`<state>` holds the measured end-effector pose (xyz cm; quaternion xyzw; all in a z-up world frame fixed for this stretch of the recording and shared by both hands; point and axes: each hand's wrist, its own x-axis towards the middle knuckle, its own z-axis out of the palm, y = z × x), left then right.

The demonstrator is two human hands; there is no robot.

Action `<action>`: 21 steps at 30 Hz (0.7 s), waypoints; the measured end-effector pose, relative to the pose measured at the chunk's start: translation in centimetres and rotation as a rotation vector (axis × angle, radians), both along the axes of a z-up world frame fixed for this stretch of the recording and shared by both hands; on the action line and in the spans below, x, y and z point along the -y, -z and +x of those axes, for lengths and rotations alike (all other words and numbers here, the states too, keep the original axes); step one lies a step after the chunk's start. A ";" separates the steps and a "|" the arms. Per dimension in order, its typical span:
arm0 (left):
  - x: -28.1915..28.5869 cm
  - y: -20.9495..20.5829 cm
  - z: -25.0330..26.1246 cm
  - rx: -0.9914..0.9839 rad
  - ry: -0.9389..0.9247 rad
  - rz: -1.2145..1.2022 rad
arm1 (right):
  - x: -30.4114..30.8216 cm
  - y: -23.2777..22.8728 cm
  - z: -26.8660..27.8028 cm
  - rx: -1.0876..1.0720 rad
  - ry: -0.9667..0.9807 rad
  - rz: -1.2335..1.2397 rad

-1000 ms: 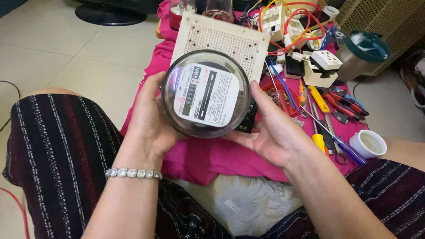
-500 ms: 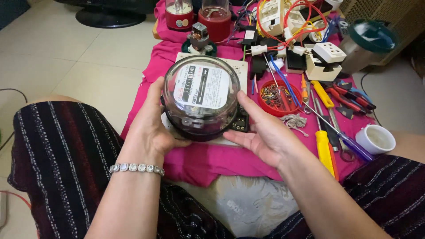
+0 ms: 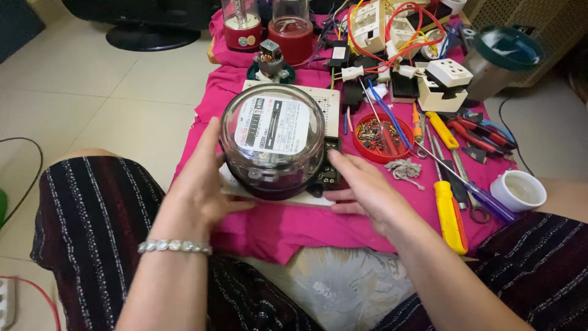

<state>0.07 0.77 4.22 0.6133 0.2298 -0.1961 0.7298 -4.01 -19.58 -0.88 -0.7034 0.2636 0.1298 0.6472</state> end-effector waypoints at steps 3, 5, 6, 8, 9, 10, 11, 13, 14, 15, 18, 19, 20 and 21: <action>-1.5 0.4 0.1 0.002 0.229 0.251 | 0.5 1.1 0.3 0.003 0.005 0.018; -1.9 0.0 -0.2 0.009 0.248 0.385 | 1.1 3.1 0.7 0.041 0.004 -0.079; -2.1 0.0 -0.4 0.018 0.271 0.519 | 1.5 4.3 0.7 0.080 0.006 -0.176; -2.8 2.6 1.0 0.036 0.284 0.639 | 1.9 5.2 0.8 0.116 0.016 -0.179; -3.2 3.8 1.6 0.060 0.294 0.760 | 2.1 5.5 0.9 0.157 0.024 -0.182; -4.0 5.3 2.3 0.065 0.294 0.760 | 2.0 5.4 0.6 0.161 0.026 -0.183; -4.8 6.8 3.0 0.111 0.338 0.896 | 1.9 5.2 0.4 0.174 0.044 -0.178; -6.0 9.7 4.2 0.161 0.369 1.032 | 1.6 5.0 0.3 0.194 0.054 -0.173; -6.4 11.2 4.7 0.214 0.298 1.089 | 1.6 5.2 0.2 0.220 0.061 -0.156; -6.7 12.8 5.2 0.267 0.227 1.145 | 1.6 5.5 0.2 0.245 0.069 -0.139; -6.7 14.6 6.4 0.371 0.134 1.031 | 2.8 6.9 0.7 0.241 0.097 -0.023; -6.3 14.2 5.8 0.372 0.135 1.032 | 2.9 6.8 0.7 0.242 0.099 -0.022; -5.9 13.7 5.4 0.393 0.110 0.997 | 3.1 6.7 0.8 0.259 0.146 0.048; -5.5 13.2 4.9 0.415 0.086 0.961 | 3.3 6.6 1.0 0.276 0.193 0.118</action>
